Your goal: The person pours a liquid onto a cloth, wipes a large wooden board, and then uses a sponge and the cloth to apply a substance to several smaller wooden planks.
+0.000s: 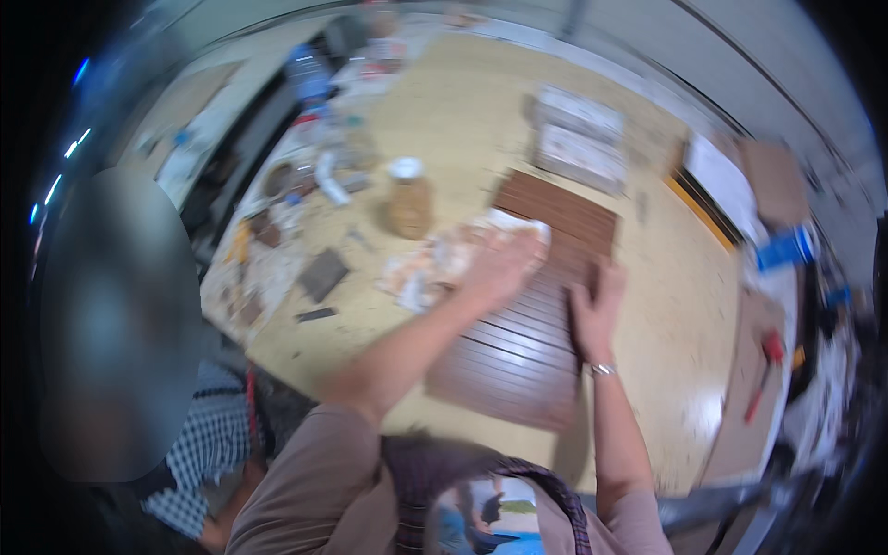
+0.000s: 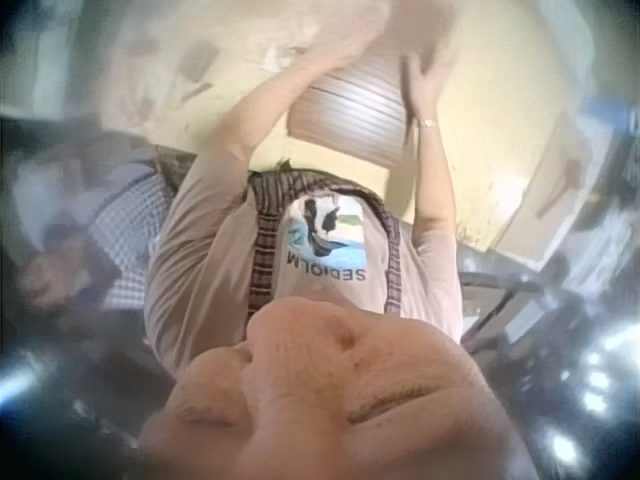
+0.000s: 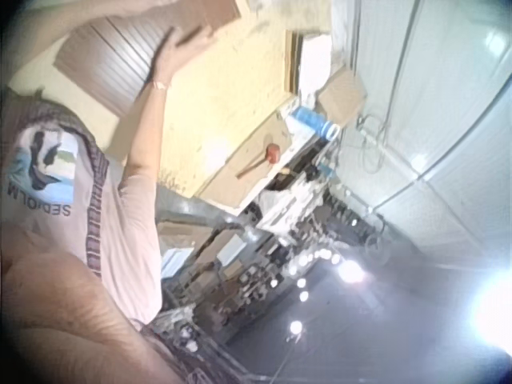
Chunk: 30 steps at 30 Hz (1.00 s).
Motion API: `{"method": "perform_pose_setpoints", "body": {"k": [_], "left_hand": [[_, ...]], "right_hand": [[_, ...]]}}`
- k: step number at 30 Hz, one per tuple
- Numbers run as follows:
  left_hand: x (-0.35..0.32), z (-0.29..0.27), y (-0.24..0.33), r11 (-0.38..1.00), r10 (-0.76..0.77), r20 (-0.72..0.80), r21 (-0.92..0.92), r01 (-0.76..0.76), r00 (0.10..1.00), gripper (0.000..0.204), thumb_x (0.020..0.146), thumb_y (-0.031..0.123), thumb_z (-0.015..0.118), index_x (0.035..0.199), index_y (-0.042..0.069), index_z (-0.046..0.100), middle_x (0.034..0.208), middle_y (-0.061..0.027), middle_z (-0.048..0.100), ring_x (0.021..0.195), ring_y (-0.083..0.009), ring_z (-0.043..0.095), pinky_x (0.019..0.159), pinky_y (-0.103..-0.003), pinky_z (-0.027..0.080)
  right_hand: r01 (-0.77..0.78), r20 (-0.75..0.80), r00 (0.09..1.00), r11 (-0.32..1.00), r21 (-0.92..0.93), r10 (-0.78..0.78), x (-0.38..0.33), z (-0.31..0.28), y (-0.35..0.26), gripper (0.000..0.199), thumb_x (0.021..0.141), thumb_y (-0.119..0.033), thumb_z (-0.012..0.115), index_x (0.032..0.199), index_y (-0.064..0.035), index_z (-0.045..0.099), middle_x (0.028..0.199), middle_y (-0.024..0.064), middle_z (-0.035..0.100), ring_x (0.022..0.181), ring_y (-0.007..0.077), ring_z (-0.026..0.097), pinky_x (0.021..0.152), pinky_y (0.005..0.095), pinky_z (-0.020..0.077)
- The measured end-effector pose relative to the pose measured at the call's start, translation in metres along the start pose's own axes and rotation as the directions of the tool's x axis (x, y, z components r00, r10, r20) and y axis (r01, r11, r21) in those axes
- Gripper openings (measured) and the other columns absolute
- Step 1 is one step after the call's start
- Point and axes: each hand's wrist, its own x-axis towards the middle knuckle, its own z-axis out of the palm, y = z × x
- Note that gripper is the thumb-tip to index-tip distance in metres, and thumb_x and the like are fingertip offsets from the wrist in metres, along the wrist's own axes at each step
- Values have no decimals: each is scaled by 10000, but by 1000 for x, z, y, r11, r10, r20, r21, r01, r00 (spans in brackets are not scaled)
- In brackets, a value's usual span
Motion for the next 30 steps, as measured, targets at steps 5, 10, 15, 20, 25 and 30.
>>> {"method": "perform_pose_setpoints", "body": {"k": [5, 10, 15, 20, 25, 30], "left_hand": [[-2, -11, 7, 999, 15, 126, 31, -19, 992, 459, 971, 246, 447, 1388, 55, 475, 1498, -119, 427, 1386, -229, 397, 1131, -509, 248], [-11, -21, 14, 993, -22, 136, 121, 6, 990, 532, 926, 225, 492, 1429, 58, 444, 1537, -89, 382, 1437, -187, 319, 1155, -470, 210], [-16, -17, 15, 995, -11, 170, 98, -6, 985, 558, 919, 208, 493, 1452, 63, 416, 1562, -81, 345, 1457, -185, 282, 1177, -474, 175], [-15, -14, 15, 990, -74, 224, 130, 45, 972, 581, 916, 203, 494, 1470, 67, 388, 1577, -77, 318, 1469, -188, 258, 1196, -474, 143], [-14, -15, 15, 994, -92, 228, 75, 77, 969, 608, 902, 212, 518, 1475, 64, 381, 1577, -85, 317, 1469, -190, 258, 1197, -466, 144], [-13, -11, 17, 994, -72, 222, 95, 52, 972, 624, 892, 216, 531, 1476, 55, 378, 1574, -98, 319, 1466, -191, 265, 1196, -458, 147]], "right_hand": [[-449, 183, 829, 432, 783, 529, 28, -11, 47, 854, 968, -297, 584, 1556, -33, 24, 1496, 161, 342, 1344, 243, 400, 1155, 370, 290], [-420, 211, 904, 678, 603, 372, 48, 17, 70, 809, 1005, -387, 509, 1549, -7, 47, 1609, 177, 127, 1464, 253, 226, 1205, 350, 164], [-473, 237, 881, 731, 492, 410, 38, 15, 81, 763, 1015, -369, 488, 1533, 33, 99, 1606, 196, 123, 1473, 263, 194, 1199, 362, 161], [-92, 41, 994, 982, -165, 100, 70, 20, 87, 694, 1013, -361, 484, 1520, 18, 201, 1583, 231, 197, 1462, 326, 229, 1188, 397, 193], [208, 158, 977, 811, -547, -145, 122, 35, 72, 654, 1000, -388, 485, 1520, -57, 270, 1577, 207, 235, 1462, 360, 217, 1175, 487, 198], [123, 286, 954, 741, -660, 96, 145, 53, 62, 657, 990, -477, 463, 1521, -124, 306, 1574, 157, 280, 1474, 322, 207, 1151, 555, 209]]}}
